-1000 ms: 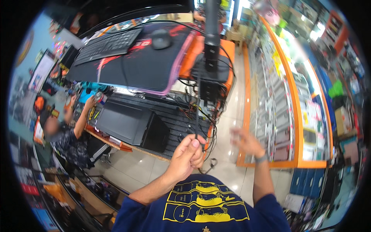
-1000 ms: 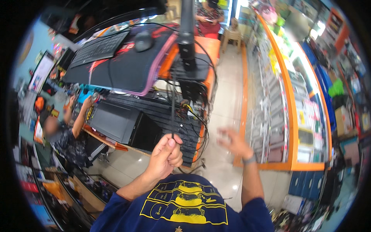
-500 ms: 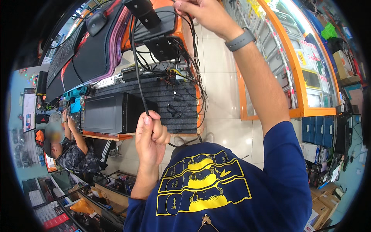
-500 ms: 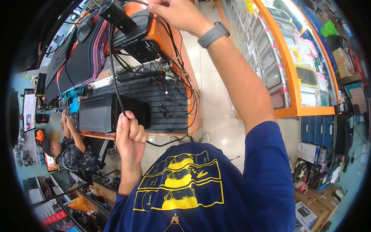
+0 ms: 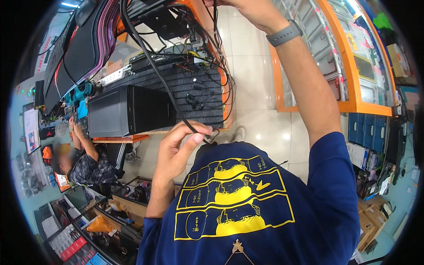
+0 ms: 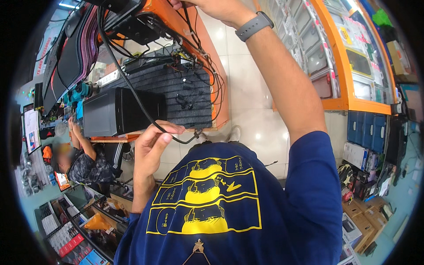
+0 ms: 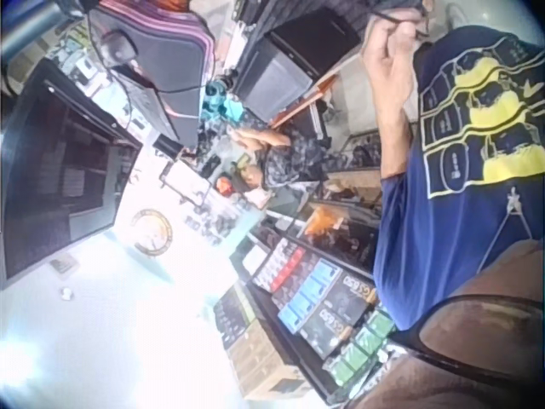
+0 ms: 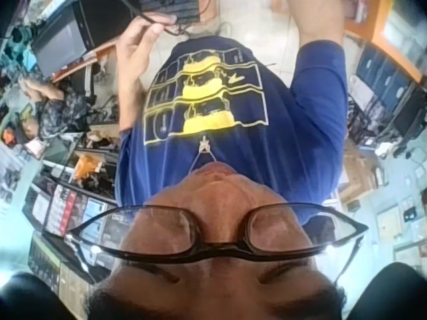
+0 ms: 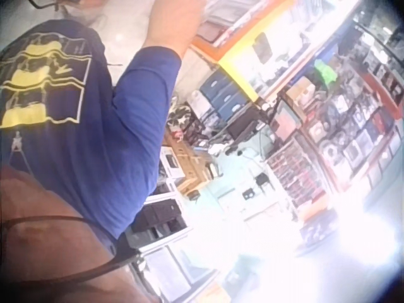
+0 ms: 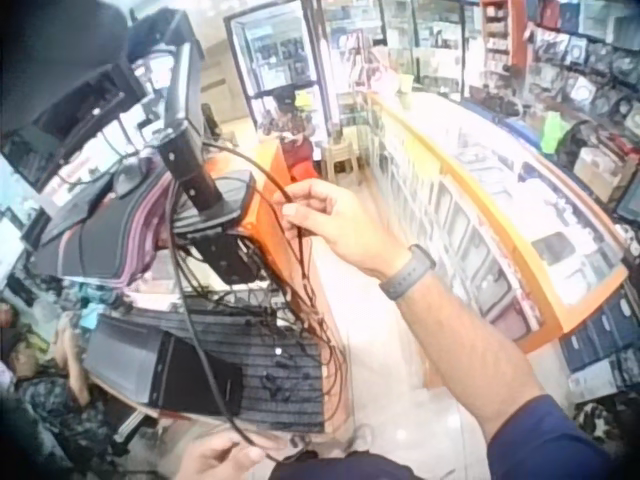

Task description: The person places a side panel onto a computer case, moves the case to a shelf, and then returns it to the desk to connect various cables to the rear ports.

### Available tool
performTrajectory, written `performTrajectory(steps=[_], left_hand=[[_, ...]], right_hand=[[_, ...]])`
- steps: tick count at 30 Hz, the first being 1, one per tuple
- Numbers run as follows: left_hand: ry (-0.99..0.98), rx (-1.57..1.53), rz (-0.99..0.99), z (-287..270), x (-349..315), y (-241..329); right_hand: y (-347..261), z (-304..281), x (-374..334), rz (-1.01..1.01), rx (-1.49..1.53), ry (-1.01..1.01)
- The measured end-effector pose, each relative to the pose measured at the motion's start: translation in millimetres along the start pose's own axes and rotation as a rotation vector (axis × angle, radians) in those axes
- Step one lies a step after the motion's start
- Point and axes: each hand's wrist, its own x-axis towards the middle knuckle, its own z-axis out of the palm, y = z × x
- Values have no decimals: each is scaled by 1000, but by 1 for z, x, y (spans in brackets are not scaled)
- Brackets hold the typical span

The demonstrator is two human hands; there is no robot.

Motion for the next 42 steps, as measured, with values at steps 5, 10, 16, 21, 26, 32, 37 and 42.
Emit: performTrajectory(steps=[5,10,16,21,26,32,37,42], left_hand=[[-107,32,-191,-25,-22,11],[-6,-49,-240,-42,-43,15],[287,-180,123,-28,-49,8],[453,-219,391,-38,-35,-2],[503,-245,448,-37,-27,6],[458,-238,467,-28,-17,5],[146,-26,155,5,-11,-3],[-14,11,203,0,7,1]], right_hand=[[7,8,-20,-90,-221,163],[3,26,-72,30,-181,292],[62,52,-157,297,-34,-222],[113,84,-229,653,405,-461],[124,88,-252,541,351,-420],[96,68,-249,593,464,-287],[44,80,-224,439,277,-355],[9,95,-218,412,-24,-344]])
